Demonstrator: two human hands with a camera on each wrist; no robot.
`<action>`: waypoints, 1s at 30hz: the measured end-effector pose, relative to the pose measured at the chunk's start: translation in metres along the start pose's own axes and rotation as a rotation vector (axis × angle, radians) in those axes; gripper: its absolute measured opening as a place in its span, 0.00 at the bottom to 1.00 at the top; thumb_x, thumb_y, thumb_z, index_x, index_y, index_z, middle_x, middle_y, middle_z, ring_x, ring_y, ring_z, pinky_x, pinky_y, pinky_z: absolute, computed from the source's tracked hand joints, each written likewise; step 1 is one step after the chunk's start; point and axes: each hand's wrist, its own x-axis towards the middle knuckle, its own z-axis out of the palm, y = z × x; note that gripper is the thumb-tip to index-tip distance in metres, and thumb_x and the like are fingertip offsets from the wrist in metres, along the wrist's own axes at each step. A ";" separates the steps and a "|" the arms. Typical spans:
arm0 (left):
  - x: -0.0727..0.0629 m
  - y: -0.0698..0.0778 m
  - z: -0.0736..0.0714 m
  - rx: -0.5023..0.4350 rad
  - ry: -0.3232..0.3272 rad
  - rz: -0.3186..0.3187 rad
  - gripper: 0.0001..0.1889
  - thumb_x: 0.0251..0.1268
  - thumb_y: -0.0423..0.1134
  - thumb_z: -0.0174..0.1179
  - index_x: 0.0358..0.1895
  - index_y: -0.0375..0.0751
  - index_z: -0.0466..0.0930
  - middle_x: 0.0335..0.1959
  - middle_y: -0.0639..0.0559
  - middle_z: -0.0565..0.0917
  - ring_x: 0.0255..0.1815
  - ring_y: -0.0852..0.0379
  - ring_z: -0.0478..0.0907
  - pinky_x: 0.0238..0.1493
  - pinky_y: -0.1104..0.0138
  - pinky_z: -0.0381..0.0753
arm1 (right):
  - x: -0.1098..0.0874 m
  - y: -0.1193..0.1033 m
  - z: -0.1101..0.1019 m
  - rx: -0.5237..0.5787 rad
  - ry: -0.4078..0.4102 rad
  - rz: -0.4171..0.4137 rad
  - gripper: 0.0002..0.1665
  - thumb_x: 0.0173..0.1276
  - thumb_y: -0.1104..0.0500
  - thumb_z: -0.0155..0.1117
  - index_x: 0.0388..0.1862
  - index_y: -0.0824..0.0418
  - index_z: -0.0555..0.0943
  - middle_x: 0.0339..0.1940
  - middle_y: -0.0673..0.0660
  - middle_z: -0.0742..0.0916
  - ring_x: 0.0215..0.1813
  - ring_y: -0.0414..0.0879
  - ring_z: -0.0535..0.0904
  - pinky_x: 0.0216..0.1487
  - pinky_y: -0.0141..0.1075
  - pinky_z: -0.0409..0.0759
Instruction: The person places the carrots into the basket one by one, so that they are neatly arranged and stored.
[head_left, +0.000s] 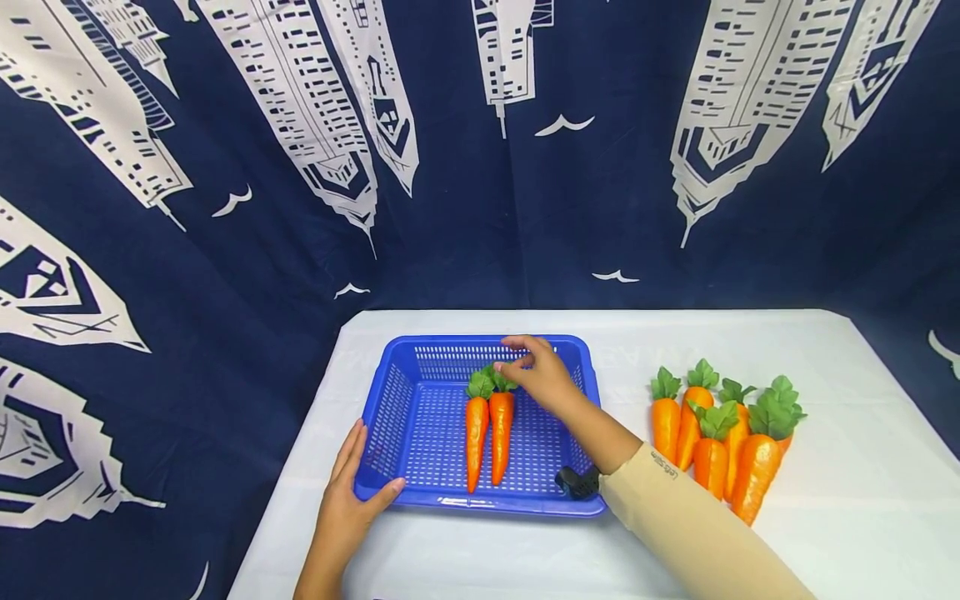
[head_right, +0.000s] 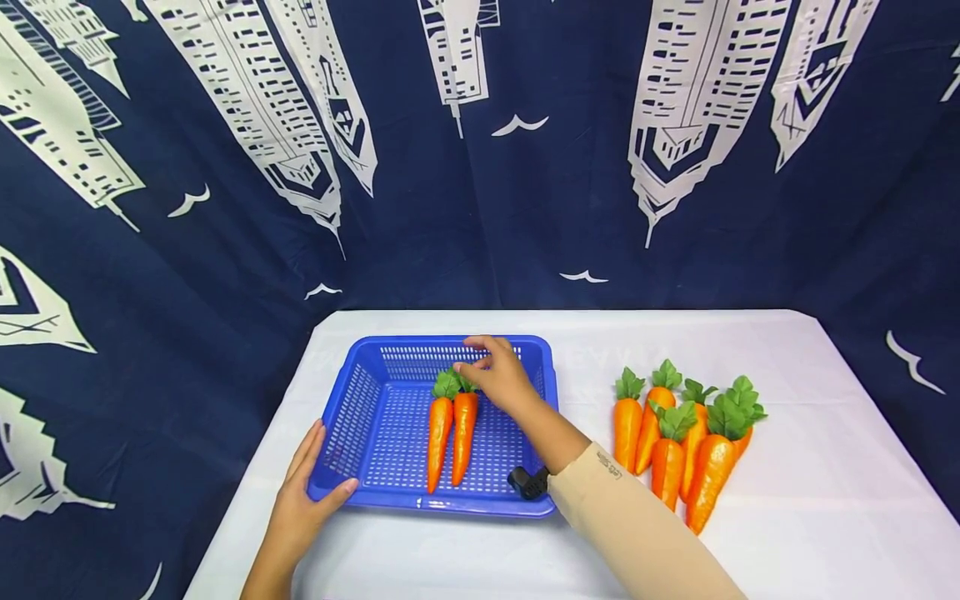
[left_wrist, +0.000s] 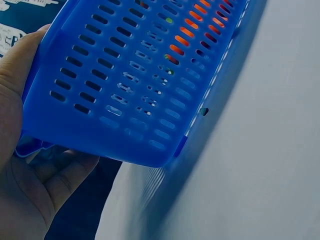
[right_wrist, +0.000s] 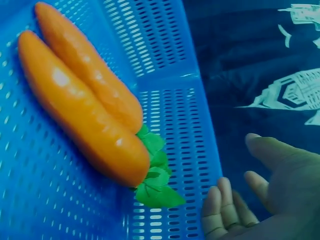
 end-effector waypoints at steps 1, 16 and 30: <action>0.000 0.000 0.000 -0.002 -0.001 0.000 0.54 0.55 0.48 0.76 0.82 0.58 0.51 0.84 0.59 0.48 0.85 0.44 0.43 0.78 0.34 0.47 | -0.001 -0.002 -0.002 0.018 0.003 0.002 0.29 0.69 0.52 0.70 0.66 0.57 0.77 0.67 0.62 0.77 0.54 0.54 0.84 0.47 0.39 0.86; 0.000 -0.001 0.001 0.010 0.010 0.025 0.54 0.54 0.49 0.77 0.82 0.57 0.52 0.83 0.66 0.48 0.85 0.47 0.44 0.79 0.37 0.49 | -0.028 -0.035 -0.046 0.214 0.051 -0.078 0.27 0.72 0.52 0.67 0.67 0.54 0.76 0.64 0.58 0.81 0.58 0.50 0.83 0.58 0.39 0.82; -0.002 0.002 0.001 0.035 0.001 0.000 0.53 0.56 0.50 0.75 0.82 0.54 0.51 0.84 0.62 0.47 0.85 0.43 0.44 0.78 0.35 0.49 | -0.066 -0.017 -0.105 0.199 0.263 -0.037 0.29 0.75 0.49 0.63 0.70 0.56 0.74 0.59 0.52 0.82 0.55 0.33 0.80 0.56 0.20 0.76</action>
